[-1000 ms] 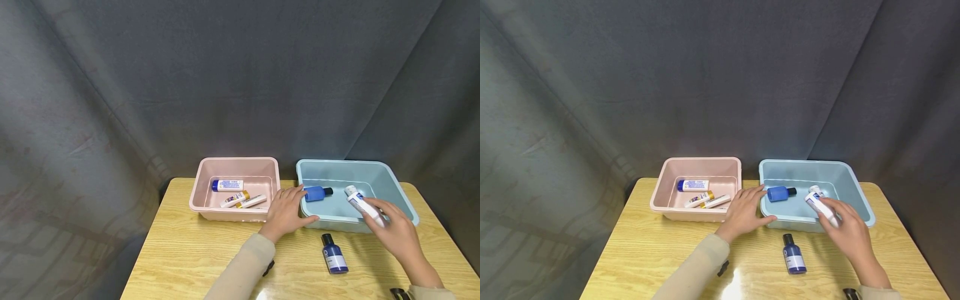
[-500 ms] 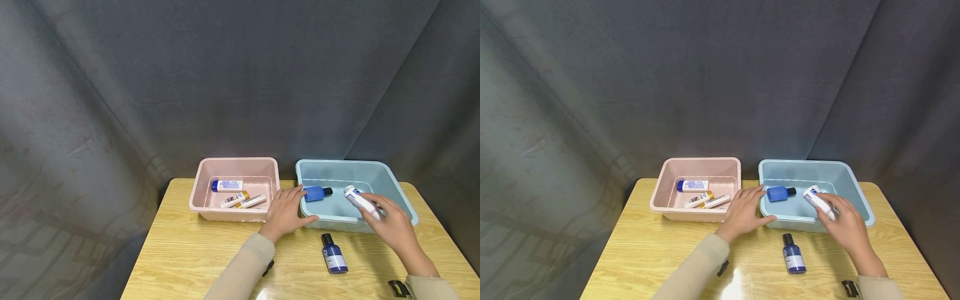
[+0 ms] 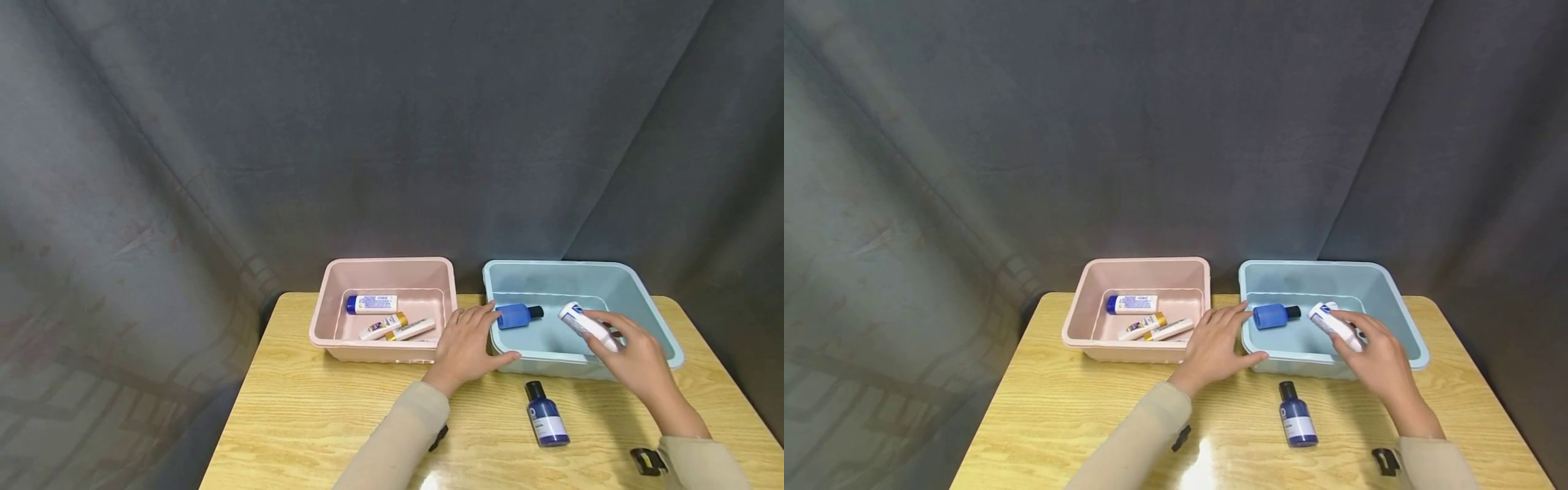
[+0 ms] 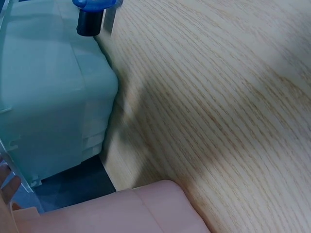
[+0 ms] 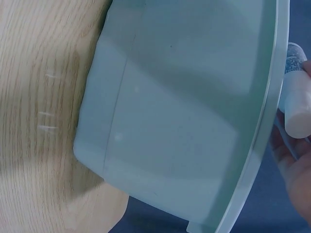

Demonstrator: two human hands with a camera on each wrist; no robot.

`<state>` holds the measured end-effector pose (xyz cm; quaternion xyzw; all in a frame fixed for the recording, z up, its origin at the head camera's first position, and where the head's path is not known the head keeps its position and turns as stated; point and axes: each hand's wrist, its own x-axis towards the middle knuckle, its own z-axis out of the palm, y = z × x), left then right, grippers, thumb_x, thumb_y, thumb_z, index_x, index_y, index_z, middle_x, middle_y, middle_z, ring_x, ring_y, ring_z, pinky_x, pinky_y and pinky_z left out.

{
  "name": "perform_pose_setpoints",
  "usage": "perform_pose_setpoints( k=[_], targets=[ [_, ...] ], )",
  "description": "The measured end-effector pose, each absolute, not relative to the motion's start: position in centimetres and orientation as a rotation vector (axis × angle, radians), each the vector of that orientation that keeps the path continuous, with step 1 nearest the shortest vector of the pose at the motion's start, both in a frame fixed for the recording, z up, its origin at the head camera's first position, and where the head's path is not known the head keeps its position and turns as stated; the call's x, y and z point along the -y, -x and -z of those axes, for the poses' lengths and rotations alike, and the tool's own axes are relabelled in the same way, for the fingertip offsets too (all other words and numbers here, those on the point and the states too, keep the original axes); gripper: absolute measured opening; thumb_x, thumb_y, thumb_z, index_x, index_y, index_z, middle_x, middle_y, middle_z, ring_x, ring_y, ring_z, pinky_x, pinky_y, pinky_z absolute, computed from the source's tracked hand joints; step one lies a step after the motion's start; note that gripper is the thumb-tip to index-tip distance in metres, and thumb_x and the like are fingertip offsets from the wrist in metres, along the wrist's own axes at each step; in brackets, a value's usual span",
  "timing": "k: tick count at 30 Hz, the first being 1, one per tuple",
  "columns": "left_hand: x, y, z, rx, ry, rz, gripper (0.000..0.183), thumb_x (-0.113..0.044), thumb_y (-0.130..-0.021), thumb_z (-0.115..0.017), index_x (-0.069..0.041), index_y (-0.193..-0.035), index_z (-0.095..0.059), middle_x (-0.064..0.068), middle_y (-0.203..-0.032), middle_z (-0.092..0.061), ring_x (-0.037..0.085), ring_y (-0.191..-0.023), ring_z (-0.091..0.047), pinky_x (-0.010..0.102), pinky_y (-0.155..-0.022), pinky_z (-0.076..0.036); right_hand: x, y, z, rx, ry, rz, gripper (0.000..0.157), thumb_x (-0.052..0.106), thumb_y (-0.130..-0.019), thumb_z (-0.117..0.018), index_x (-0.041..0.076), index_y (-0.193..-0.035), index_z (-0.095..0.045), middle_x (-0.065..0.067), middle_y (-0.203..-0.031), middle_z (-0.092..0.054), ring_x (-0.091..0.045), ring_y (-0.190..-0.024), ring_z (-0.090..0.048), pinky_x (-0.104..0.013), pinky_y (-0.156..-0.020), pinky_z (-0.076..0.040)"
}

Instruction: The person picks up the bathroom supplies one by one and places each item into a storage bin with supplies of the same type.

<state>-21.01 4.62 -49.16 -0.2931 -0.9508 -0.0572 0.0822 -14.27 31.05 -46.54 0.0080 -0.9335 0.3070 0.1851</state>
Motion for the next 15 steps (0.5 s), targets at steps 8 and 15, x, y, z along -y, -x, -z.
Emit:
perform_pose_setpoints(
  k=[8, 15],
  targets=[
    [-4.58, 20.96, 49.12, 2.841, 0.876, 0.172, 0.088, -0.084, -0.085, -0.034, -0.028, -0.152, -0.038, -0.009, -0.161, -0.028, 0.012, -0.140, -0.036, 0.037, -0.117, -0.026, -31.08, 14.62, 46.54, 2.727, -0.009, -0.884, 0.044, 0.010, -0.088, -0.074, 0.001, -0.129, -0.060, -0.034, -0.125, -0.053, -0.045, -0.096, -0.053, -0.050, -0.068, -0.048],
    [-4.59, 20.96, 49.12, 2.842, 0.877, 0.168, 0.088, -0.085, -0.085, -0.034, -0.029, -0.152, -0.038, -0.011, -0.161, -0.026, 0.012, -0.141, -0.035, 0.037, -0.116, -0.026, -31.23, 15.00, 46.43, 2.773, -0.011, -0.876, 0.042, 0.015, -0.089, -0.073, 0.003, -0.128, -0.061, -0.034, -0.120, -0.056, -0.042, -0.091, -0.055, -0.036, -0.062, -0.043]
  ],
)
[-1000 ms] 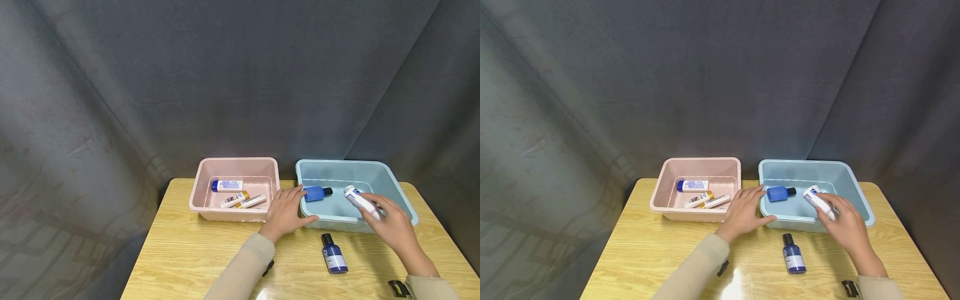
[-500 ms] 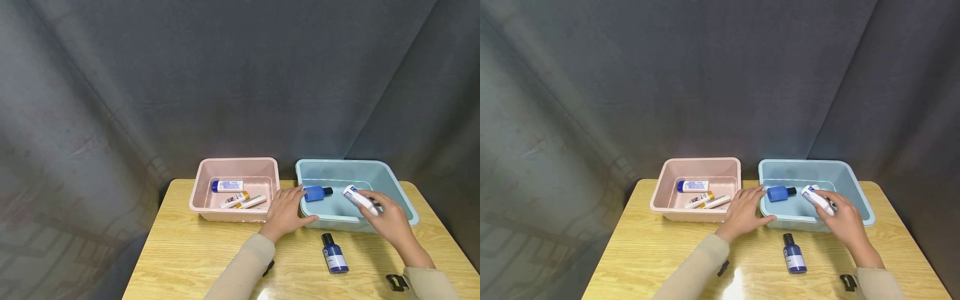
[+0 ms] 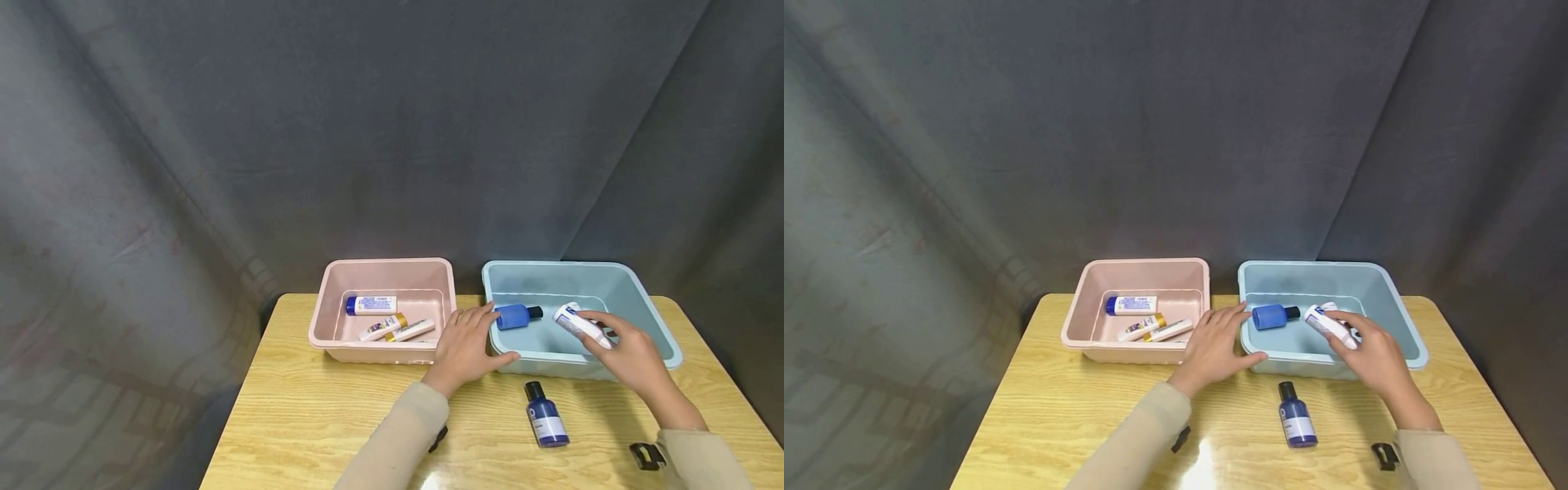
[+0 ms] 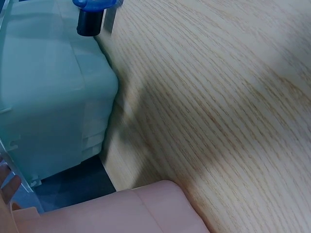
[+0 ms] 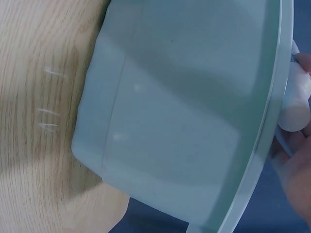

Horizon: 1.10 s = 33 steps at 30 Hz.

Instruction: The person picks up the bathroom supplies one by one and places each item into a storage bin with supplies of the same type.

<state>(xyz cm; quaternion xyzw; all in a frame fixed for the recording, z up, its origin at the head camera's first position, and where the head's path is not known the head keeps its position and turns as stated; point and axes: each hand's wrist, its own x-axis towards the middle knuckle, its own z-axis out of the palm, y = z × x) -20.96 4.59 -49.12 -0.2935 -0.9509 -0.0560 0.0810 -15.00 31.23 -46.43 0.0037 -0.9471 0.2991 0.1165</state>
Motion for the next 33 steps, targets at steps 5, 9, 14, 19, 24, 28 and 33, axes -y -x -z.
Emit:
perform_pose_setpoints(
  k=[5, 9, 14, 19, 24, 28, 33],
  targets=[
    [-4.6, 21.0, 49.1, 2.843, 0.879, 0.170, 0.088, -0.085, -0.085, -0.034, -0.029, -0.152, -0.038, -0.011, -0.161, -0.026, 0.012, -0.140, -0.036, 0.037, -0.116, -0.026, -31.5, 15.4, 46.6, 2.792, -0.015, -0.872, 0.043, 0.019, -0.090, -0.074, 0.002, -0.127, -0.061, -0.035, -0.118, -0.057, -0.039, -0.087, -0.056, -0.034, -0.060, -0.041],
    [-4.6, 20.9, 49.1, 2.847, 0.879, 0.172, 0.088, -0.084, -0.085, -0.034, -0.029, -0.152, -0.038, -0.011, -0.161, -0.026, 0.013, -0.140, -0.036, 0.037, -0.116, -0.026, -31.8, 15.6, 46.8, 2.829, -0.002, -0.881, 0.045, 0.022, -0.091, -0.073, 0.002, -0.129, -0.060, -0.036, -0.119, -0.056, -0.039, -0.086, -0.055, -0.035, -0.061, -0.041],
    [-4.6, 21.0, 49.1, 2.843, 0.877, 0.177, 0.087, -0.084, -0.085, -0.035, -0.029, -0.152, -0.039, -0.010, -0.160, -0.028, 0.013, -0.140, -0.037, 0.037, -0.116, -0.026, -32.1, 15.9, 47.1, 2.850, 0.005, -0.887, 0.046, 0.024, -0.091, -0.072, 0.001, -0.129, -0.059, -0.035, -0.112, -0.058, -0.036, -0.081, -0.053, -0.033, -0.058, -0.038],
    [-4.6, 21.0, 49.2, 2.841, 0.878, 0.181, 0.087, -0.084, -0.085, -0.035, -0.029, -0.152, -0.039, -0.009, -0.160, -0.030, 0.013, -0.140, -0.037, 0.036, -0.116, -0.025, -32.2, 16.0, 47.2, 2.876, 0.007, -0.904, 0.048, 0.026, -0.091, -0.072, 0.000, -0.129, -0.059, -0.032, -0.107, -0.059, -0.033, -0.079, -0.053, -0.033, -0.057, -0.038],
    [-4.6, 21.0, 49.2, 2.842, 0.875, 0.177, 0.087, -0.084, -0.085, -0.035, -0.029, -0.152, -0.039, -0.011, -0.161, -0.027, 0.012, -0.140, -0.037, 0.036, -0.116, -0.025, -32.5, 16.1, 47.2, 2.934, 0.007, -0.920, 0.049, 0.026, -0.092, -0.071, -0.002, -0.130, -0.058, -0.035, -0.109, -0.057, -0.034, -0.081, -0.054, -0.033, -0.057, -0.039],
    [-4.6, 21.0, 49.2, 2.839, 0.875, 0.173, 0.087, -0.084, -0.085, -0.035, -0.029, -0.152, -0.039, -0.011, -0.161, -0.026, 0.012, -0.140, -0.037, 0.036, -0.116, -0.026, -32.5, 16.2, 47.4, 2.969, -0.009, -0.912, 0.047, 0.022, -0.091, -0.071, -0.003, -0.128, -0.059, -0.038, -0.116, -0.054, -0.037, -0.084, -0.053, -0.034, -0.060, -0.040],
    [-4.6, 21.0, 49.2, 2.840, 0.875, 0.179, 0.087, -0.084, -0.085, -0.034, -0.029, -0.152, -0.039, -0.010, -0.161, -0.027, 0.011, -0.140, -0.036, 0.037, -0.116, -0.026, -32.5, 16.2, 47.7, 2.995, 0.002, -0.912, 0.047, 0.025, -0.091, -0.071, -0.002, -0.128, -0.060, -0.038, -0.118, -0.053, -0.039, -0.088, -0.051, -0.036, -0.061, -0.039]
  ],
)
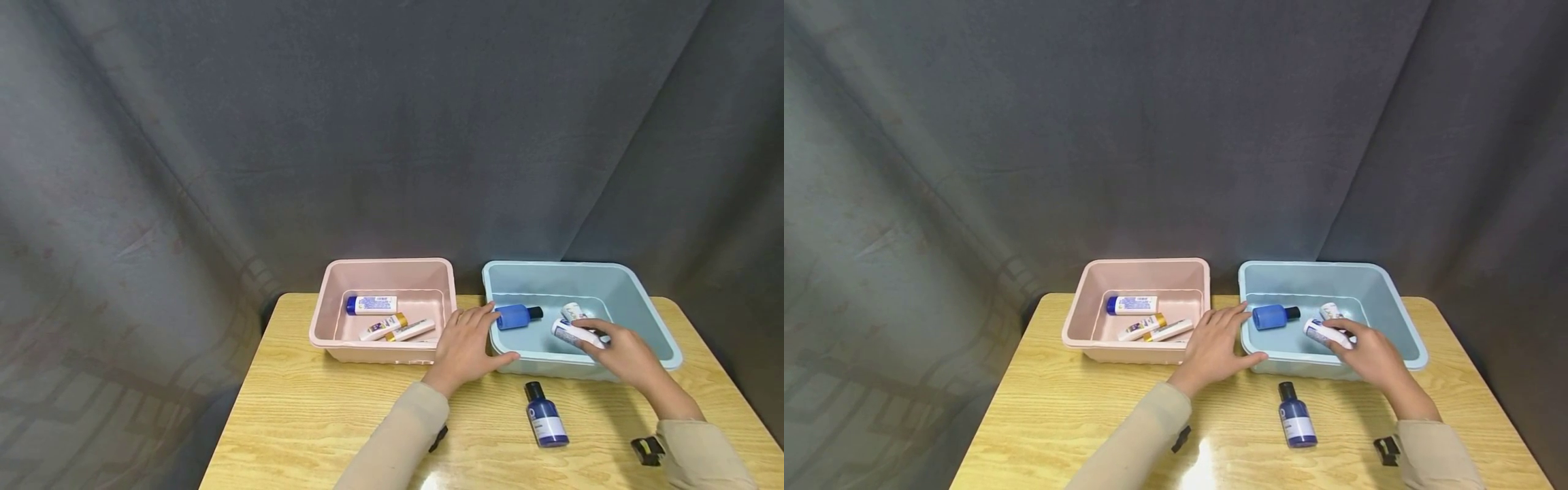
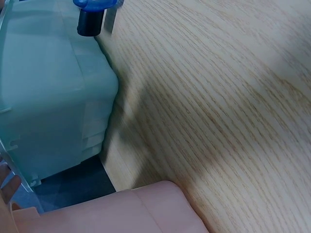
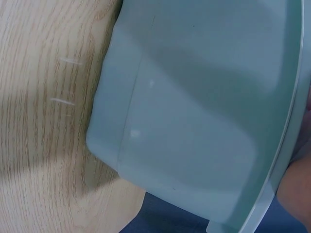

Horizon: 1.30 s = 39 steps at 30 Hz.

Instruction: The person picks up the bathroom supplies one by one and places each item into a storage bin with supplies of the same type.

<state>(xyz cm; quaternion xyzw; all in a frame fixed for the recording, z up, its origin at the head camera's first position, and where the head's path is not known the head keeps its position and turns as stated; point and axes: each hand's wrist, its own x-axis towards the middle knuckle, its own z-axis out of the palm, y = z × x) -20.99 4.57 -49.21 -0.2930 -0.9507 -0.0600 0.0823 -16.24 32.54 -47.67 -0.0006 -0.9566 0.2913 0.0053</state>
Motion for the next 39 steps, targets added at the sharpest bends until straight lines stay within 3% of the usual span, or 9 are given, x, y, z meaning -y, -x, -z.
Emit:
perform_pose_setpoints(
  k=[7, 12, 19, 29, 34, 36, 39],
  targets=[
    [-4.54, 20.96, 49.35, 2.838, 0.872, 0.175, 0.087, -0.084, -0.085, -0.034, -0.029, -0.152, -0.039, -0.010, -0.160, -0.028, 0.010, -0.140, -0.035, 0.036, -0.116, -0.026, -32.45, 16.25, 47.72, 3.014, 0.019, -0.922, 0.047, 0.026, -0.092, -0.070, -0.002, -0.128, -0.060, -0.037, -0.117, -0.053, -0.039, -0.089, -0.051, -0.038, -0.062, -0.040],
    [-4.58, 21.08, 49.40, 2.819, 0.875, 0.165, 0.087, -0.084, -0.085, -0.035, -0.028, -0.151, -0.040, -0.009, -0.159, -0.031, 0.010, -0.139, -0.037, 0.036, -0.116, -0.026, -32.38, 16.32, 47.88, 3.004, 0.035, -0.901, 0.046, 0.027, -0.092, -0.071, 0.000, -0.127, -0.061, -0.029, -0.105, -0.054, -0.034, -0.083, -0.051, -0.033, -0.055, -0.032],
    [-4.58, 21.04, 49.36, 2.825, 0.872, 0.164, 0.087, -0.084, -0.085, -0.034, -0.028, -0.151, -0.039, -0.010, -0.160, -0.030, 0.011, -0.139, -0.037, 0.036, -0.116, -0.026, -32.29, 16.29, 48.10, 2.973, 0.045, -0.899, 0.045, 0.025, -0.090, -0.073, 0.001, -0.127, -0.062, -0.031, -0.106, -0.054, -0.034, -0.082, -0.051, -0.033, -0.053, -0.031],
    [-4.57, 21.03, 49.19, 2.841, 0.877, 0.153, 0.087, -0.084, -0.085, -0.033, -0.028, -0.152, -0.038, -0.009, -0.160, -0.029, 0.011, -0.140, -0.035, 0.037, -0.117, -0.026, -32.30, 16.36, 48.05, 2.994, 0.063, -0.893, 0.046, 0.028, -0.091, -0.072, 0.002, -0.128, -0.062, -0.040, -0.125, -0.049, -0.040, -0.089, -0.048, -0.040, -0.063, -0.035],
    [-4.54, 21.01, 49.19, 2.844, 0.875, 0.156, 0.087, -0.084, -0.085, -0.033, -0.029, -0.152, -0.038, -0.010, -0.161, -0.027, 0.011, -0.141, -0.035, 0.037, -0.117, -0.025, -32.25, 16.34, 48.16, 2.994, 0.063, -0.920, 0.045, 0.027, -0.091, -0.072, 0.002, -0.128, -0.063, -0.042, -0.132, -0.046, -0.046, -0.096, -0.050, -0.054, -0.070, -0.042],
    [-4.55, 21.01, 49.23, 2.842, 0.875, 0.158, 0.087, -0.084, -0.085, -0.033, -0.029, -0.152, -0.038, -0.010, -0.161, -0.027, 0.011, -0.141, -0.035, 0.038, -0.117, -0.025, -32.28, 16.31, 48.27, 2.979, 0.045, -0.910, 0.043, 0.024, -0.091, -0.072, 0.002, -0.127, -0.063, -0.041, -0.131, -0.048, -0.048, -0.100, -0.052, -0.059, -0.073, -0.044],
    [-4.57, 21.01, 49.30, 2.837, 0.878, 0.165, 0.087, -0.084, -0.085, -0.033, -0.028, -0.152, -0.038, -0.009, -0.161, -0.028, 0.012, -0.141, -0.035, 0.038, -0.117, -0.026, -32.29, 16.29, 48.47, 2.940, 0.004, -0.875, 0.037, 0.019, -0.090, -0.072, 0.002, -0.123, -0.066, -0.035, -0.123, -0.057, -0.049, -0.100, -0.056, -0.054, -0.068, -0.048]
  ],
)
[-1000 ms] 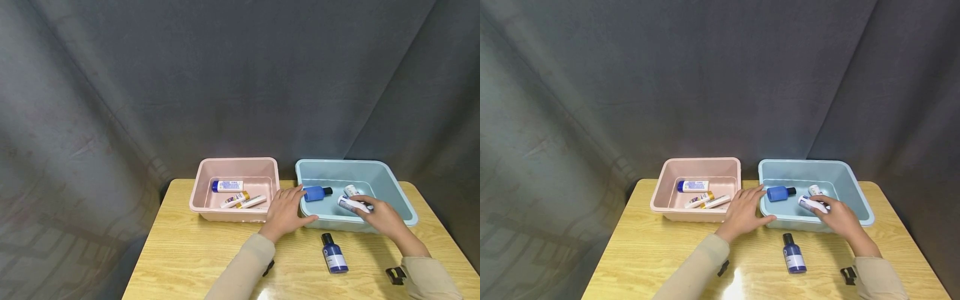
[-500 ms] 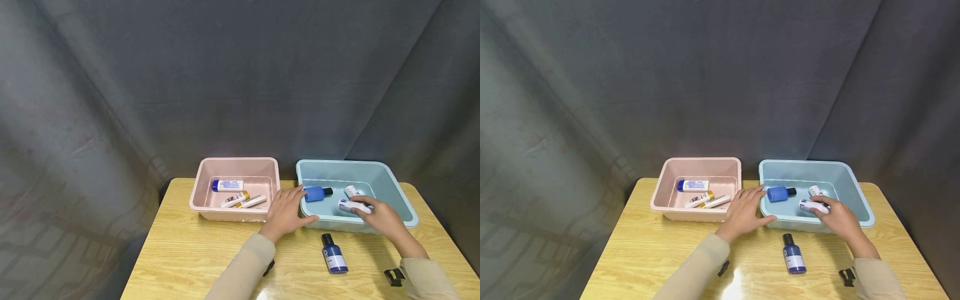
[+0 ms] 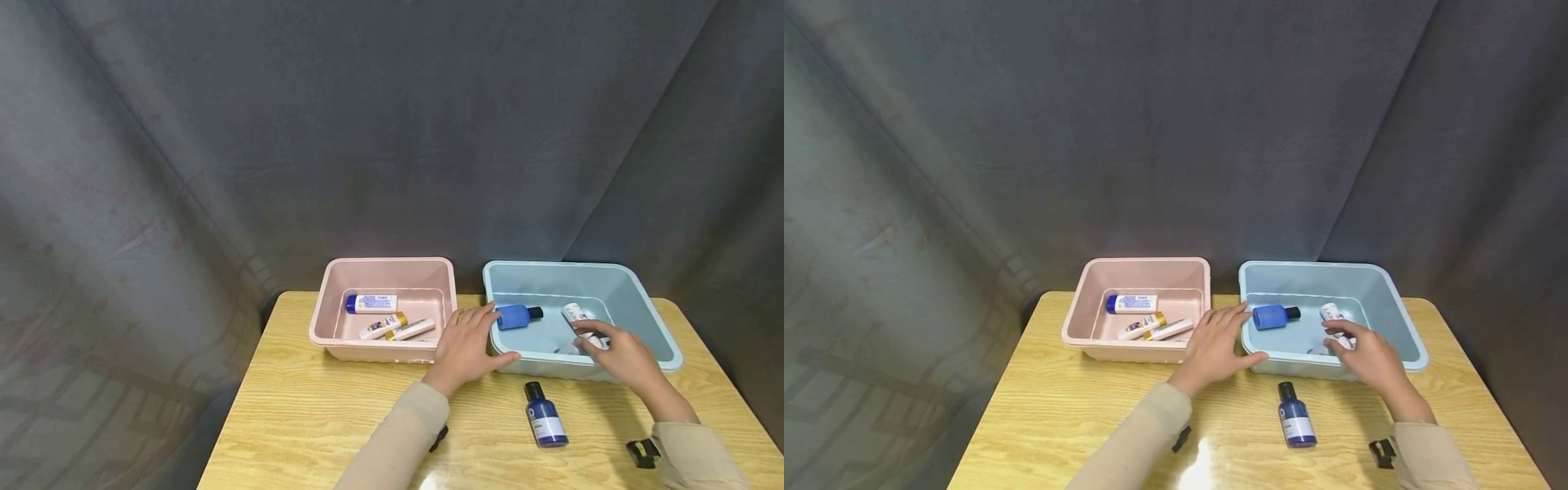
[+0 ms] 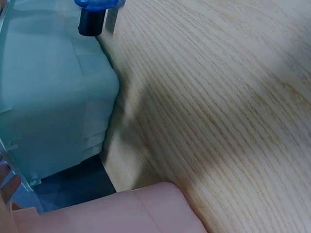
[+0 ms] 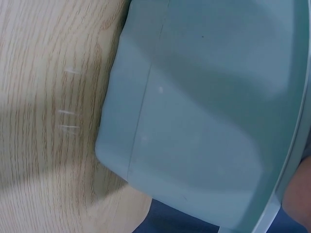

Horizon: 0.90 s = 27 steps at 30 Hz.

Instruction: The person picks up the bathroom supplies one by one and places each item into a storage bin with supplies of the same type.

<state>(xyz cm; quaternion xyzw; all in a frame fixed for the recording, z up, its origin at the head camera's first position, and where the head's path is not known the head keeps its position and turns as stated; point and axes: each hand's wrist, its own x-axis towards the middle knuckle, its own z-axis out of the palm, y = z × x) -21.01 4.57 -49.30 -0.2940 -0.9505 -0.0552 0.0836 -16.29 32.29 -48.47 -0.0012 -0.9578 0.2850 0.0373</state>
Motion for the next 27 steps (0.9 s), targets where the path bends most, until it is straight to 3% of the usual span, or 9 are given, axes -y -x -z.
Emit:
perform_pose_setpoints(
  k=[4, 7, 11, 14, 22, 27],
  targets=[
    [-4.6, 21.0, 49.4, 2.834, 0.876, 0.167, 0.088, -0.085, -0.085, -0.033, -0.029, -0.152, -0.038, -0.010, -0.161, -0.028, 0.012, -0.140, -0.036, 0.038, -0.116, -0.026, -32.3, 16.3, 48.6, 2.899, -0.042, -0.843, 0.032, 0.012, -0.090, -0.070, 0.001, -0.120, -0.067, -0.029, -0.112, -0.065, -0.044, -0.093, -0.060, -0.036, -0.058, -0.045],
    [-4.6, 21.1, 49.4, 2.834, 0.874, 0.164, 0.088, -0.085, -0.085, -0.032, -0.029, -0.152, -0.038, -0.010, -0.161, -0.028, 0.012, -0.140, -0.037, 0.037, -0.117, -0.025, -32.3, 16.2, 48.6, 2.889, -0.046, -0.857, 0.031, 0.011, -0.091, -0.069, 0.001, -0.120, -0.067, -0.030, -0.115, -0.063, -0.045, -0.093, -0.059, -0.043, -0.061, -0.048],
    [-4.6, 21.1, 49.4, 2.834, 0.873, 0.158, 0.088, -0.085, -0.085, -0.032, -0.029, -0.152, -0.038, -0.009, -0.160, -0.029, 0.012, -0.140, -0.037, 0.037, -0.117, -0.025, -32.2, 16.0, 48.6, 2.815, -0.062, -0.913, 0.027, 0.005, -0.093, -0.066, 0.001, -0.120, -0.067, -0.031, -0.119, -0.062, -0.047, -0.099, -0.057, -0.058, -0.075, -0.048],
    [-4.6, 21.1, 49.4, 2.832, 0.873, 0.156, 0.088, -0.085, -0.085, -0.033, -0.029, -0.152, -0.038, -0.009, -0.160, -0.029, 0.012, -0.140, -0.037, 0.037, -0.117, -0.025, -32.1, 15.7, 48.6, 2.735, -0.083, -0.950, 0.025, 0.000, -0.094, -0.063, -0.001, -0.118, -0.067, -0.029, -0.116, -0.064, -0.045, -0.101, -0.057, -0.060, -0.082, -0.046],
    [-4.7, 21.2, 49.5, 2.828, 0.876, 0.164, 0.088, -0.085, -0.084, -0.032, -0.029, -0.152, -0.039, -0.009, -0.160, -0.029, 0.013, -0.139, -0.038, 0.037, -0.116, -0.026, -31.9, 15.0, 48.0, 2.683, -0.054, -0.953, 0.026, -0.003, -0.094, -0.062, -0.001, -0.119, -0.067, -0.029, -0.114, -0.065, -0.045, -0.099, -0.058, -0.063, -0.078, -0.046],
    [-4.7, 21.1, 49.4, 2.832, 0.871, 0.157, 0.088, -0.085, -0.085, -0.032, -0.029, -0.152, -0.039, -0.009, -0.160, -0.029, 0.012, -0.139, -0.038, 0.037, -0.116, -0.025, -31.3, 14.7, 47.4, 2.663, -0.055, -0.919, 0.027, -0.002, -0.094, -0.062, 0.001, -0.120, -0.067, -0.025, -0.110, -0.068, -0.016, -0.093, -0.057, -0.057, -0.079, -0.047]
  ],
)
